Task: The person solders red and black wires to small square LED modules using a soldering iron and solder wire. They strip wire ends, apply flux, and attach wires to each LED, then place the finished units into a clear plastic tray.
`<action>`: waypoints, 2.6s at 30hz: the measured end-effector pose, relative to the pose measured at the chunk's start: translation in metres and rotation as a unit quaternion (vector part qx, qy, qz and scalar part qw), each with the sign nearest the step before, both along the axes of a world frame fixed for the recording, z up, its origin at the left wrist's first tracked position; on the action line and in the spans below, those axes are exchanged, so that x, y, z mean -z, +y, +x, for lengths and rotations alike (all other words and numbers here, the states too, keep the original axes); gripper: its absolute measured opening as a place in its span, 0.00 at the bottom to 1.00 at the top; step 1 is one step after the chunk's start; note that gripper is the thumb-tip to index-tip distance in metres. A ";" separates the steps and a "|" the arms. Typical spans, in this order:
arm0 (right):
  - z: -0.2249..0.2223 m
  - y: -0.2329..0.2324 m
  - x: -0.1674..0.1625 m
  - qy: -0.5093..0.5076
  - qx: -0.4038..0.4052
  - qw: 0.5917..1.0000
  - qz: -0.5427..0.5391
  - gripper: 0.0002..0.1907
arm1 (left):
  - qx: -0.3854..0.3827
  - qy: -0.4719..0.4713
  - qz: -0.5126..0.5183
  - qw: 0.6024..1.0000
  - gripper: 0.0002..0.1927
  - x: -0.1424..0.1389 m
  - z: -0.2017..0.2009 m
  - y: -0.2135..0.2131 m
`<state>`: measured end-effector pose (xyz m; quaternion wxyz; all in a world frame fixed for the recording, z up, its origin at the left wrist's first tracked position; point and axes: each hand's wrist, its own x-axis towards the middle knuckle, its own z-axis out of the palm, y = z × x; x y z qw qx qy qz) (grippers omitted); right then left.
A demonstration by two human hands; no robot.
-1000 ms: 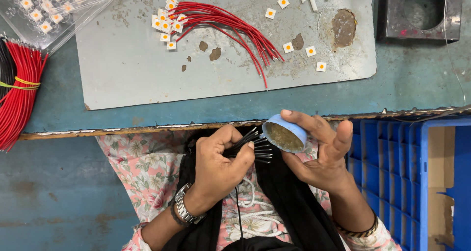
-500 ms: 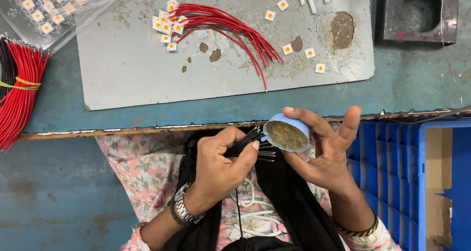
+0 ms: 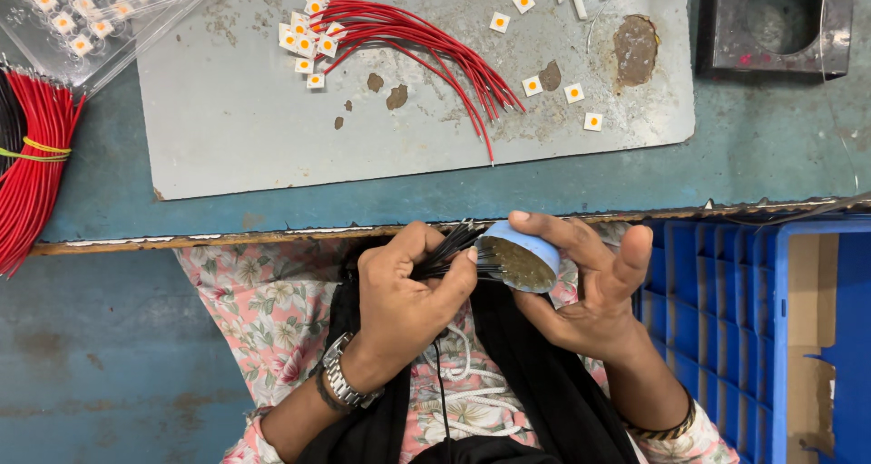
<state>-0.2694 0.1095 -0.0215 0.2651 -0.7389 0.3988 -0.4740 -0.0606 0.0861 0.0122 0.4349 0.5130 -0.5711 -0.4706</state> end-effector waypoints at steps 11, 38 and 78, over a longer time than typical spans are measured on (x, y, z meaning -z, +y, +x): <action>0.007 -0.001 -0.002 0.009 0.011 1.000 -0.011 0.70 | 0.004 0.004 -0.039 0.999 0.13 0.000 -0.002 0.004; 0.001 0.000 0.008 -0.006 0.025 1.000 0.000 0.71 | 0.010 -0.010 -0.035 0.999 0.07 -0.002 0.002 0.006; -0.023 0.006 0.003 -0.199 -0.017 0.964 0.177 0.73 | 0.091 -0.168 -0.307 0.932 0.10 0.007 0.035 -0.009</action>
